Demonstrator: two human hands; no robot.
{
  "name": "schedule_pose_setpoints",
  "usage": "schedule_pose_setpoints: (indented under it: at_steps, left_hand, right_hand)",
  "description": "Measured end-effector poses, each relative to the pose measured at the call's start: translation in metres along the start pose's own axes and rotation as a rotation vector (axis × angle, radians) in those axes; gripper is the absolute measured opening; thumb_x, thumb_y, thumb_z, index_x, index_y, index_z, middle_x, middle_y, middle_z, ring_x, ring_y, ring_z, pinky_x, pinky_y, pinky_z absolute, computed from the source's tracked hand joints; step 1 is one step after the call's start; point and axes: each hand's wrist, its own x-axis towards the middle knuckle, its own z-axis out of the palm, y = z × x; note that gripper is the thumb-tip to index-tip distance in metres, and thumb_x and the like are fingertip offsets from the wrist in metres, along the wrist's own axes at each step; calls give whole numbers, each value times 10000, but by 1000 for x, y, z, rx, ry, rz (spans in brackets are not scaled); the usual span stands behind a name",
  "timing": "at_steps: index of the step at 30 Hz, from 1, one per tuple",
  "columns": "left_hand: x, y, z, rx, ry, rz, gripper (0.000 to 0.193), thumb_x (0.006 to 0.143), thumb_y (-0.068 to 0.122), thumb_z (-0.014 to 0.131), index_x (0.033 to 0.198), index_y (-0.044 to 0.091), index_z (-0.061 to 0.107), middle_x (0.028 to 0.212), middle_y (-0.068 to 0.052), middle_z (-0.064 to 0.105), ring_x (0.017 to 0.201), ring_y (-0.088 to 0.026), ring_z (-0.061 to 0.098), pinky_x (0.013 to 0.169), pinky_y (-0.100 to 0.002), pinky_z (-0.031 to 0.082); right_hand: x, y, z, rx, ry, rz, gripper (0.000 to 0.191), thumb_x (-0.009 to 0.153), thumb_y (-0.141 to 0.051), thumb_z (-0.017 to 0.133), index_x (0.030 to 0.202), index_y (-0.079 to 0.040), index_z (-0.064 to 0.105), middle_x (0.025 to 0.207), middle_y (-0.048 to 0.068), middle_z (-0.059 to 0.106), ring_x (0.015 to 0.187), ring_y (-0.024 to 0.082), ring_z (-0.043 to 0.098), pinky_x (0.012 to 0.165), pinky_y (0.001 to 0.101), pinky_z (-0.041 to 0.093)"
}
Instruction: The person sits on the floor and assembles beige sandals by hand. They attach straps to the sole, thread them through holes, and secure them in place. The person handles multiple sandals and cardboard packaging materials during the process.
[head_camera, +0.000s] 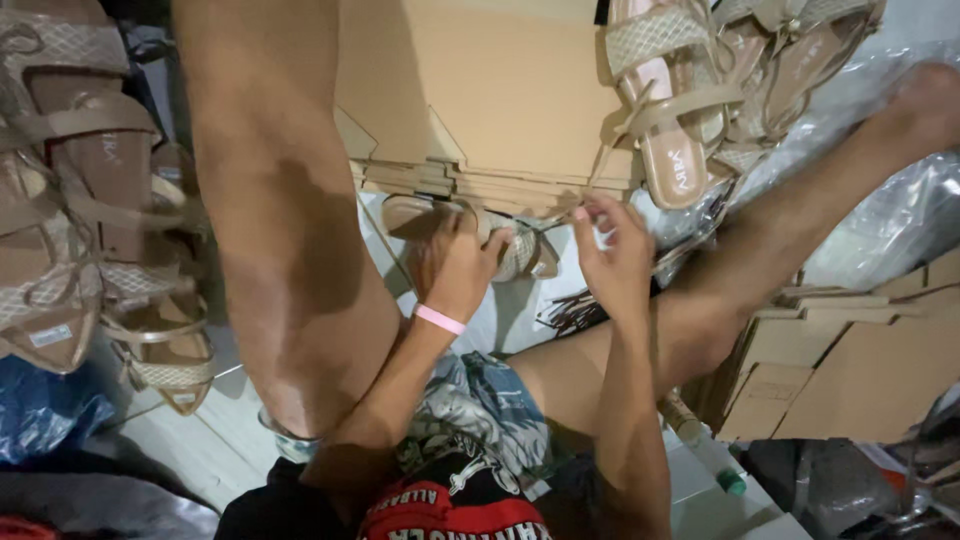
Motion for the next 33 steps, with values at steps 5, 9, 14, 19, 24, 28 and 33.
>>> schedule_pose_setpoints:
  at_steps: [5, 9, 14, 19, 24, 28, 33]
  left_hand:
    - [-8, 4, -16, -89, 39, 70, 559, 822, 255, 752, 1275, -1, 548, 1267, -245, 534, 1111, -428, 564, 892, -515, 483]
    - [-12, -4, -11, 147, 116, 559, 461, 784, 31, 621, 1230, 121, 695, 1360, -187, 574, 1269, -434, 545, 1113, -527, 372]
    - [1, -19, 15, 136, 73, 694, 154, 844, 110, 647, 922, 178, 761, 1104, -24, 714, 1235, -304, 617, 1210, -569, 270]
    - [-4, -27, 15, 91, 8, 733, 161, 846, 103, 657, 941, 165, 770, 997, 21, 733, 1034, -190, 656, 1179, -581, 312]
    - [-8, -14, -2, 40, 71, 879, 184, 861, 103, 677, 1019, 149, 759, 1076, 19, 729, 1059, -200, 649, 1033, -489, 417]
    - [-1, 8, -7, 53, 177, 871, 217, 846, 83, 695, 1034, 162, 768, 1071, 30, 727, 976, -175, 657, 909, -459, 419]
    - [17, 29, -4, 30, 273, 799, 151, 850, 75, 722, 990, 128, 735, 1068, 11, 716, 964, -196, 668, 870, -428, 426]
  right_hand:
    - [-10, 31, 16, 218, -267, 239, 203, 1065, -192, 644, 1158, -27, 717, 967, 72, 735, 847, 107, 634, 771, 272, 519]
    - [-36, 55, 38, 545, -205, 328, 266, 1028, -179, 625, 1225, -2, 657, 1077, 21, 719, 924, 90, 640, 832, 260, 536]
    - [-34, 64, 61, 520, -236, 265, 252, 1065, -170, 611, 1240, -2, 676, 1063, 21, 692, 952, 90, 595, 850, 242, 490]
    - [-14, 59, 55, 720, -325, 257, 250, 1031, -171, 621, 1239, -34, 650, 979, 0, 656, 907, 74, 602, 805, 225, 489]
    - [-17, 45, 23, 752, -324, 237, 115, 1087, -127, 629, 1119, -28, 677, 988, -6, 662, 887, 58, 573, 780, 220, 472]
    - [0, 5, -13, 451, -160, -61, 101, 1060, -78, 672, 1062, 17, 706, 1003, 13, 656, 869, 70, 588, 751, 223, 486]
    - [22, -52, -61, 151, -142, -297, 106, 959, -36, 749, 1047, 22, 742, 960, 77, 698, 812, 122, 638, 717, 231, 495]
